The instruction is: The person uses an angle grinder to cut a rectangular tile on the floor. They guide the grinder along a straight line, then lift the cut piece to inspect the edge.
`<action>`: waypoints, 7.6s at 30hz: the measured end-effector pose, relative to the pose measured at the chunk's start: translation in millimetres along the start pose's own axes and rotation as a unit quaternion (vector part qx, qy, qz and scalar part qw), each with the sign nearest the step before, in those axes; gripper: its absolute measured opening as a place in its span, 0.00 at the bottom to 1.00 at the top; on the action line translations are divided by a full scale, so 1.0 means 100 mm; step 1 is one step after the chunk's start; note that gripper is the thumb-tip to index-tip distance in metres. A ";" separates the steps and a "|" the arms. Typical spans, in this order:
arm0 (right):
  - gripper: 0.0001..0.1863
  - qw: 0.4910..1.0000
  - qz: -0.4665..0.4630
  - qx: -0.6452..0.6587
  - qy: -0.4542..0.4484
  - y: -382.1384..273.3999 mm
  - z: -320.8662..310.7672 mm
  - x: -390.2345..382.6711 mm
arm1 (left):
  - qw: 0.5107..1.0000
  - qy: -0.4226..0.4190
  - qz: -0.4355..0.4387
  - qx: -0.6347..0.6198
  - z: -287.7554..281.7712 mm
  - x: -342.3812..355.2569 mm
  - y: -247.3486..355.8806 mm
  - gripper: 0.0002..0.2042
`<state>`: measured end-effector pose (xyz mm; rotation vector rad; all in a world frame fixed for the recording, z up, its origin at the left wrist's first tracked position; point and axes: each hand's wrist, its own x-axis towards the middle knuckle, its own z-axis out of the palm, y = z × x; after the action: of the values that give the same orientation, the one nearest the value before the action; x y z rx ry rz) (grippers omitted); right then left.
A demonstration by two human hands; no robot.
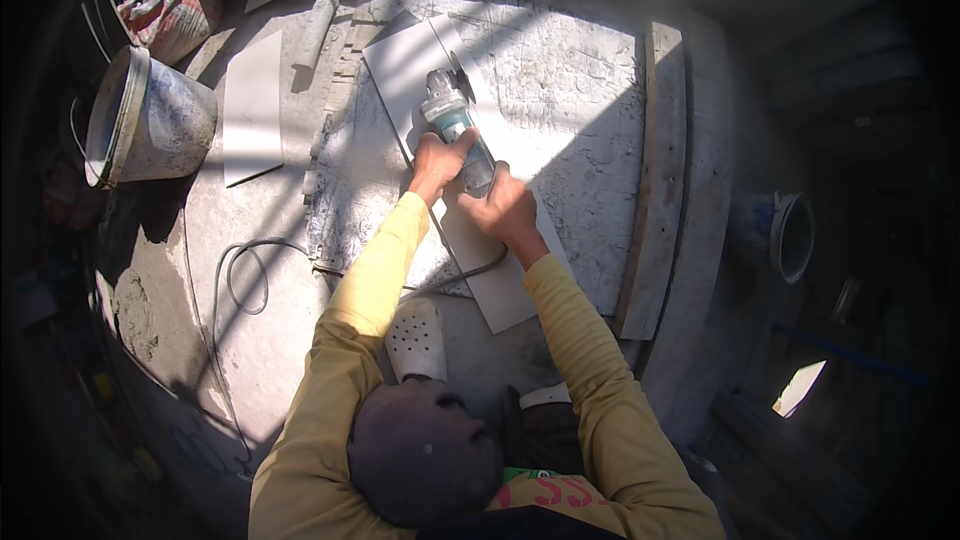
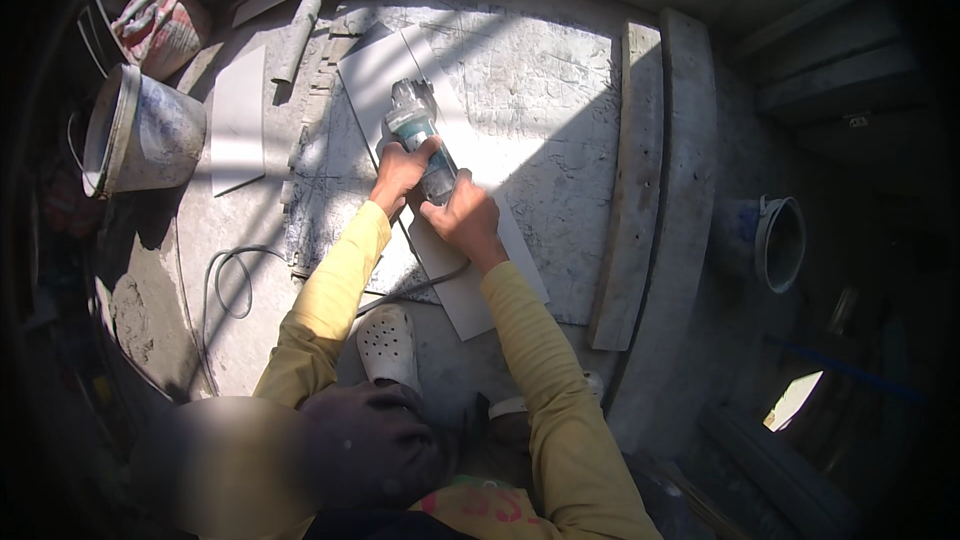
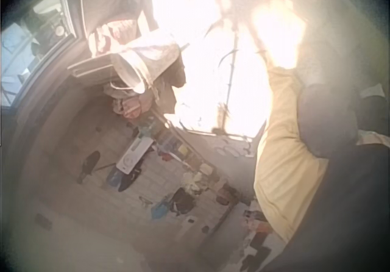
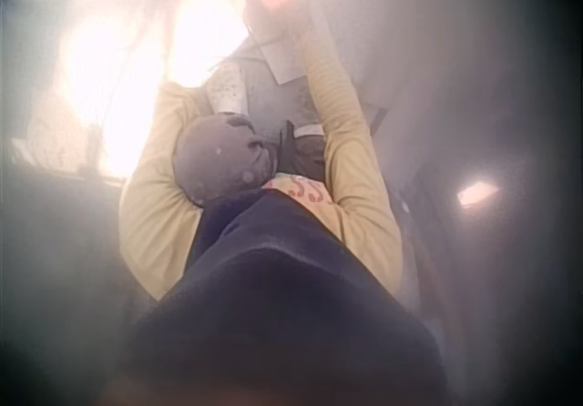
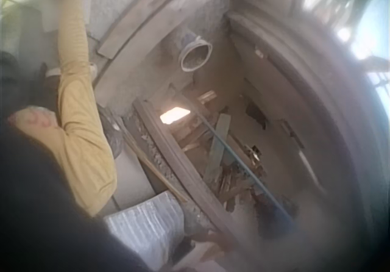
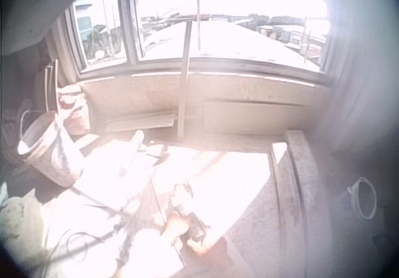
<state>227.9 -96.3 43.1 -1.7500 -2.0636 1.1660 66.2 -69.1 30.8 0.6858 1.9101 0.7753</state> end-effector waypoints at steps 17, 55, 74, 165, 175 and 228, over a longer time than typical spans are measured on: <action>0.39 0.999 -0.002 -0.041 -0.015 -0.21 -0.01 0.42 | 0.997 0.003 0.002 -0.080 -0.11 0.49 0.04 0.29; 0.36 0.999 0.001 -0.052 -0.004 -0.23 0.00 0.36 | 0.996 -0.008 -0.011 -0.090 -0.09 0.55 -0.05 0.29; 0.34 1.000 -0.004 -0.004 0.008 -0.02 0.02 0.00 | 0.999 0.000 0.013 -0.029 -0.01 -0.03 0.01 0.30; 0.32 1.000 0.001 0.010 0.005 0.06 -0.03 -0.19 | 0.997 -0.009 0.053 -0.051 0.03 -0.36 0.09 0.26; 0.39 0.998 0.043 -0.038 -0.027 0.07 -0.07 -0.31 | 0.999 -0.014 0.031 -0.009 0.10 -0.35 -0.07 0.28; 0.33 0.999 -0.017 0.020 0.023 0.00 -0.05 -0.07 | 0.996 -0.004 0.026 -0.081 0.05 -0.02 -0.02 0.27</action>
<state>233.0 -100.4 49.0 -1.7011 -2.0221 1.1373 71.7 -71.1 28.3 0.6399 1.8045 0.9476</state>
